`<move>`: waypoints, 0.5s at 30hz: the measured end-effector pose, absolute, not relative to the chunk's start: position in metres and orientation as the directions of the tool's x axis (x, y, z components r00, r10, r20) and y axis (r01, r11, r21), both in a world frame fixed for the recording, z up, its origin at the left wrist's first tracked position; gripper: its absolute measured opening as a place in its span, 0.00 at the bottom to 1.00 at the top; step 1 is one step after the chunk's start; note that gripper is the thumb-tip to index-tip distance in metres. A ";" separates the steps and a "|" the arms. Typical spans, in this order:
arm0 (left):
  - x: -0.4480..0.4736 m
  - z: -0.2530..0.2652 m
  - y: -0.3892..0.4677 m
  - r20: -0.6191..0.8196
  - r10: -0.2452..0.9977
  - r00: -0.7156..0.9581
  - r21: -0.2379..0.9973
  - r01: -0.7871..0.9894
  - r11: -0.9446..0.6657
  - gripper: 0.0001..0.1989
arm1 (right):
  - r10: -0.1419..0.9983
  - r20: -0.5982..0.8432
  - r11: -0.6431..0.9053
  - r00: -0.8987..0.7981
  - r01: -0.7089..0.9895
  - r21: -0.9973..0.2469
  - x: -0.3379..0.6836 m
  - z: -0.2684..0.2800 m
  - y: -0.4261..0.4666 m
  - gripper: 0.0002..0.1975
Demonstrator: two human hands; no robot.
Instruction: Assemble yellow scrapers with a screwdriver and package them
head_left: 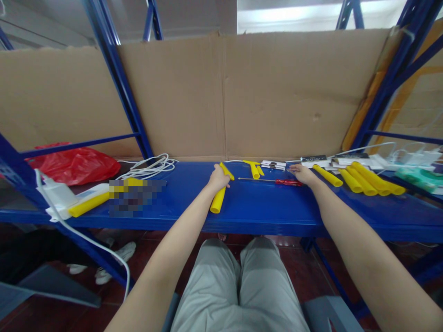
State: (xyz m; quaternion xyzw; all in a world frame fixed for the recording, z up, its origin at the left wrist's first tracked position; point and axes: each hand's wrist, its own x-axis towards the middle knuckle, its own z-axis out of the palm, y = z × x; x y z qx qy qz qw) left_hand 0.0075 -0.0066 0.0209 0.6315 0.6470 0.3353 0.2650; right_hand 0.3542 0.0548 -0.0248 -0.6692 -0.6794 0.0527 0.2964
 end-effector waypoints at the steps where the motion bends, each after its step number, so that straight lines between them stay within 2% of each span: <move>1: 0.008 0.021 -0.006 0.080 0.995 -0.057 0.768 0.640 -0.025 0.17 | 0.947 0.303 0.062 0.110 0.861 -0.505 0.352 -0.023 0.053 0.23; 4: 0.008 0.020 -0.006 0.083 0.995 -0.048 0.769 0.639 -0.033 0.17 | 0.961 0.217 -0.026 0.173 0.834 -0.552 0.345 -0.016 0.047 0.23; 8: 0.008 0.019 -0.005 0.089 0.995 -0.042 0.764 0.644 -0.042 0.16 | 0.983 0.142 -0.034 0.117 0.875 -0.483 0.340 -0.007 0.042 0.24; 11: 0.007 0.018 -0.003 0.099 0.995 -0.022 0.761 0.646 -0.061 0.16 | 0.987 0.135 -0.017 0.087 0.892 -0.451 0.339 -0.005 0.044 0.23; 15: 0.006 0.016 -0.002 0.118 0.993 -0.002 0.763 0.641 -0.089 0.16 | 0.975 0.210 0.013 0.068 0.933 -0.361 0.343 -0.010 0.051 0.18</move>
